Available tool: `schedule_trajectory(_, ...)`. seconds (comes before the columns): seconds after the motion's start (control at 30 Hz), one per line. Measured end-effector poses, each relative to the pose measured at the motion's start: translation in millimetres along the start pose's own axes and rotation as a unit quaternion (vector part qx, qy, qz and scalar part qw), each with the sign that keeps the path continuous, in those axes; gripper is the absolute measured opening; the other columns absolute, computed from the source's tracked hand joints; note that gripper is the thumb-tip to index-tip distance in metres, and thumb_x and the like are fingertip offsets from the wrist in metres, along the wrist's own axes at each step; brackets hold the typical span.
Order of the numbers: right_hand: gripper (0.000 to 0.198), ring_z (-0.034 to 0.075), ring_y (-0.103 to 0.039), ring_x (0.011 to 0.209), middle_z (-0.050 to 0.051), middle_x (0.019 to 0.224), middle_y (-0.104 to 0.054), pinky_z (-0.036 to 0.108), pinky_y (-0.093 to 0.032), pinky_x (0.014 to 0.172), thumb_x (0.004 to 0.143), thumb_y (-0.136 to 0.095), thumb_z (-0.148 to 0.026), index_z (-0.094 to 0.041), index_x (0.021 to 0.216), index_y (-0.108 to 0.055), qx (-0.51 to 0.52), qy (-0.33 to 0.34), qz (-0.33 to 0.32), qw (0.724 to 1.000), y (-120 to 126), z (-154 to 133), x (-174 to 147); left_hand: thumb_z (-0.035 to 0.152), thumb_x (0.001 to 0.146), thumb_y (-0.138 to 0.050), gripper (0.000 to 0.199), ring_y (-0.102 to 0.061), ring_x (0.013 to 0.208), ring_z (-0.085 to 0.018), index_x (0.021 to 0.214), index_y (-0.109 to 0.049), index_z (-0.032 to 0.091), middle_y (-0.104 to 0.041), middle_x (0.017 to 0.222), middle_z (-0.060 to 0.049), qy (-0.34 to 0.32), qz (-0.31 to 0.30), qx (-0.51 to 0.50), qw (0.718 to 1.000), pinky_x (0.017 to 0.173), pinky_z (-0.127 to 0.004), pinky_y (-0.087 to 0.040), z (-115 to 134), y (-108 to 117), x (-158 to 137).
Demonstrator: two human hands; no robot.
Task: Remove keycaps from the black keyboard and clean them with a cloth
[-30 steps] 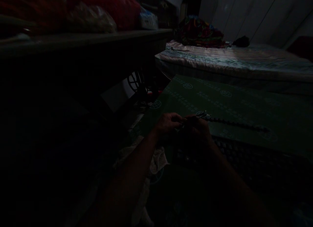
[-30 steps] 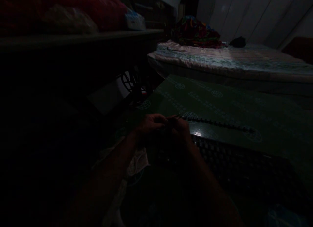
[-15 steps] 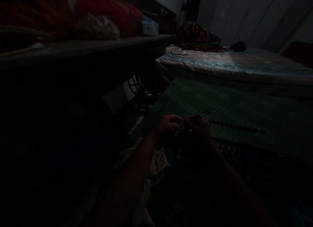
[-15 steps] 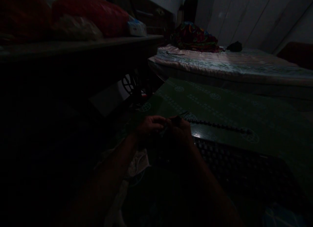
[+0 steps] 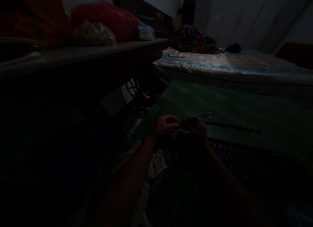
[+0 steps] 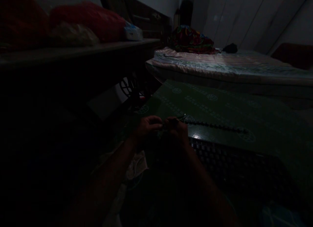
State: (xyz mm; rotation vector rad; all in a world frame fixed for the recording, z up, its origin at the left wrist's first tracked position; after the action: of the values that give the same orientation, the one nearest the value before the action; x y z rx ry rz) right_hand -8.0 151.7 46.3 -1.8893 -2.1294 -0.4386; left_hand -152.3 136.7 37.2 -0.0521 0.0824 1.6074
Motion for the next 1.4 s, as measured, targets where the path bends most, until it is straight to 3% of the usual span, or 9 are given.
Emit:
schedule_trajectory(0.27,0.024,0.014,-0.060,0.062,0.000,0.066,-0.064,0.025,-0.045,0.059,0.078,-0.057,-0.043,-0.020,0.078,-0.064,-0.038,0.019,-0.009,0.999,-5.3,1.8,1.1,0.027,0.056,-0.072,0.023,-0.055,0.060,-0.010,0.073,-0.061,0.016,-0.061,0.069,0.003,-0.004,0.015,-0.005,1.000,0.053,-0.021,-0.039,0.1,2.2,2.8)
schedule_trajectory(0.7,0.032,0.015,-0.061,0.063,0.001,0.066,-0.064,0.025,-0.045,0.058,0.079,-0.053,-0.050,-0.019,0.077,-0.062,-0.022,-0.066,0.026,0.997,-2.8,6.0,3.0,0.037,0.062,-0.069,0.027,-0.059,0.067,-0.015,0.076,-0.069,0.015,-0.067,0.073,-0.003,-0.055,0.029,0.114,0.992,0.062,-0.025,-0.045,11.7,-1.8,0.8)
schedule_trajectory(1.0,0.033,0.016,-0.061,0.061,0.000,0.063,-0.064,0.025,-0.047,0.057,0.073,-0.061,-0.051,-0.018,0.071,-0.062,0.070,-0.113,0.062,0.989,-0.2,6.4,3.2,0.046,0.067,-0.065,0.029,-0.057,0.064,-0.013,0.069,-0.066,0.017,-0.065,0.068,-0.001,-0.110,0.055,0.212,0.970,0.058,-0.022,-0.042,10.9,-4.8,5.1)
schedule_trajectory(1.17,0.035,0.015,-0.060,0.056,-0.001,0.059,-0.063,0.024,-0.046,0.052,0.065,-0.068,-0.051,-0.017,0.070,-0.061,0.142,-0.148,0.096,0.974,0.6,8.7,3.2,0.047,0.066,-0.066,0.032,-0.052,0.058,-0.010,0.068,-0.064,0.016,-0.059,0.063,0.002,-0.057,0.039,0.156,0.985,0.052,-0.021,-0.038,6.2,-4.6,5.8)
schedule_trajectory(1.4,0.041,0.012,-0.055,0.037,-0.002,0.054,-0.063,0.023,-0.045,0.039,0.065,-0.067,-0.053,-0.017,0.077,-0.054,0.252,-0.173,0.069,0.950,-1.9,11.6,7.8,0.042,0.060,-0.069,0.030,-0.043,0.044,-0.007,0.067,-0.059,0.015,-0.051,0.052,0.005,0.023,0.011,0.087,0.996,0.044,-0.020,-0.031,1.1,-4.0,3.5)
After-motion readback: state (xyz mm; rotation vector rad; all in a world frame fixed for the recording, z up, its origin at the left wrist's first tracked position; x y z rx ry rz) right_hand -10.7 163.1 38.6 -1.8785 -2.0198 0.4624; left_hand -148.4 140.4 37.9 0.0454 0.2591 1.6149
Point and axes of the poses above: each hand's wrist, its own x-axis towards the middle knuckle, its own y-axis out of the back of the hand, z = x × y, the point moved 7 cm from there along x, towards the middle knuckle
